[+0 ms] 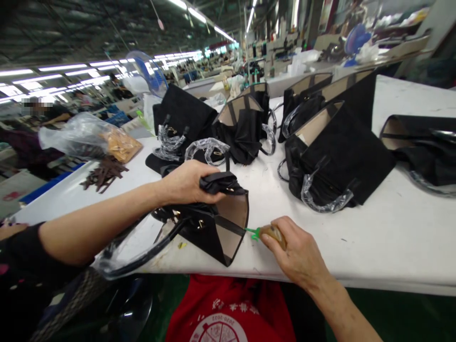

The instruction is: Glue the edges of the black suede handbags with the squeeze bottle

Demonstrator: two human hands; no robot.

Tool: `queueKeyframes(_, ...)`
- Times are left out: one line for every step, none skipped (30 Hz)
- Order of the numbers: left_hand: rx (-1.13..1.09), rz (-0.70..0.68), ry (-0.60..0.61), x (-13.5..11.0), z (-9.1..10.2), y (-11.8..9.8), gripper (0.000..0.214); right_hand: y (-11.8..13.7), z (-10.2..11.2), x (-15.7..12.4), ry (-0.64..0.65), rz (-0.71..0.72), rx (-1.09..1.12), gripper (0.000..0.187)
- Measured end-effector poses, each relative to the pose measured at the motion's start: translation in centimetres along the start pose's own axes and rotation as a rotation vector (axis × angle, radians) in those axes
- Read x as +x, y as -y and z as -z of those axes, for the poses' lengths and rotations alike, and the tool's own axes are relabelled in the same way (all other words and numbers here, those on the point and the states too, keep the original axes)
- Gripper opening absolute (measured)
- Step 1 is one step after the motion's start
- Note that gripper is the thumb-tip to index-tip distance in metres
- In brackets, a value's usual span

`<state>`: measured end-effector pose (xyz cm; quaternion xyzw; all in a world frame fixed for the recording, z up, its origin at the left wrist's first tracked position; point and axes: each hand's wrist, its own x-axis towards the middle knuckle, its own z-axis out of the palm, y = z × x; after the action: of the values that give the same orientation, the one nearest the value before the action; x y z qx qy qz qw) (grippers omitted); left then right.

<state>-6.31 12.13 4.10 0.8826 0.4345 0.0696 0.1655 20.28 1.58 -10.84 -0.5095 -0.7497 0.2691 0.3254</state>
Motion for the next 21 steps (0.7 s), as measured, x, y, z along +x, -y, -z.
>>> queueKeyframes(0.029, 0.007, -0.039, -0.7, -0.6, -0.2, 0.02, -0.1, 0.0, 0.1, 0.01, -0.015, 0.002, 0.02)
queueKeyframes(0.046, 0.023, -0.072, -1.4, -1.2, -0.3, 0.02, -0.2, 0.1, 0.0, 0.027, -0.026, 0.009, 0.02)
queueKeyframes(0.054, 0.046, -0.098, -2.0, -1.7, -0.5, 0.02, -0.3, 0.3, -0.1, 0.043, -0.036, 0.023, 0.02)
queueKeyframes(0.053, 0.066, -0.115, -2.6, -2.0, -0.7, 0.02, -0.4, 0.4, -0.2, 0.053, -0.046, 0.044, 0.02)
queueKeyframes(0.048, 0.084, -0.126, -3.0, -2.3, -0.9, 0.02, -0.5, 0.6, -0.2, 0.053, -0.059, 0.07, 0.02)
queueKeyframes(0.045, 0.097, -0.129, -3.3, -2.4, -1.1, 0.02, -0.6, 0.8, -0.3, 0.042, -0.072, 0.094, 0.02)
queueKeyframes(0.042, 0.103, -0.126, -3.5, -2.4, -1.3, 0.019, -0.7, 1.0, -0.2, 0.016, -0.081, 0.108, 0.02)
queueKeyframes(0.039, 0.104, -0.119, -3.6, -2.4, -1.4, 0.019, -0.8, 1.1, -0.1, -0.026, -0.081, 0.109, 0.02)
queueKeyframes(0.035, 0.105, -0.112, -3.6, -2.4, -1.5, 0.018, -0.9, 1.2, 0.1, -0.076, -0.071, 0.096, 0.021)
queueKeyframes(0.032, 0.108, -0.106, -3.5, -2.4, -1.5, 0.018, -1.1, 1.2, 0.3, -0.118, -0.053, 0.078, 0.021)
queueKeyframes(0.03, 0.114, -0.102, -3.4, -2.4, -1.5, 0.018, -1.2, 1.1, 0.6, -0.152, -0.034, 0.062, 0.022)
queueKeyframes(0.027, 0.12, -0.099, -3.3, -2.4, -1.5, 0.018, -1.4, 1.0, 0.8, -0.175, -0.017, 0.048, 0.023)
queueKeyframes(0.025, 0.124, -0.095, -3.1, -2.4, -1.4, 0.018, -1.5, 0.9, 1.0, -0.184, -0.005, 0.039, 0.024)
queueKeyframes(0.023, 0.126, -0.089, -3.0, -2.4, -1.3, 0.018, -1.6, 0.8, 1.2, -0.175, 0.0, 0.033, 0.023)
queueKeyframes(0.024, 0.126, -0.085, -2.9, -2.3, -1.2, 0.018, -1.7, 0.7, 1.3, -0.152, 0.002, 0.029, 0.022)
queueKeyframes(0.026, 0.126, -0.083, -2.7, -2.3, -1.2, 0.018, -1.7, 0.7, 1.4, -0.123, 0.004, 0.024, 0.021)
queueKeyframes(0.028, 0.129, -0.085, -2.6, -2.3, -1.1, 0.018, -1.8, 0.6, 1.4, -0.099, 0.01, 0.02, 0.021)
queueKeyframes(0.027, 0.134, -0.091, -2.5, -2.3, -1.1, 0.018, -1.8, 0.6, 1.4, -0.092, 0.021, 0.017, 0.021)
queueKeyframes(0.025, 0.14, -0.1, -2.5, -2.3, -1.0, 0.018, -1.8, 0.6, 1.4, -0.107, 0.035, 0.014, 0.022)
queueKeyframes(0.021, 0.146, -0.109, -2.4, -2.3, -1.0, 0.019, -1.8, 0.7, 1.4, -0.143, 0.05, 0.011, 0.024)
queueKeyframes(0.013, 0.15, -0.111, -2.3, -2.3, -1.0, 0.019, -1.9, 0.7, 1.4, -0.189, 0.062, 0.007, 0.025)
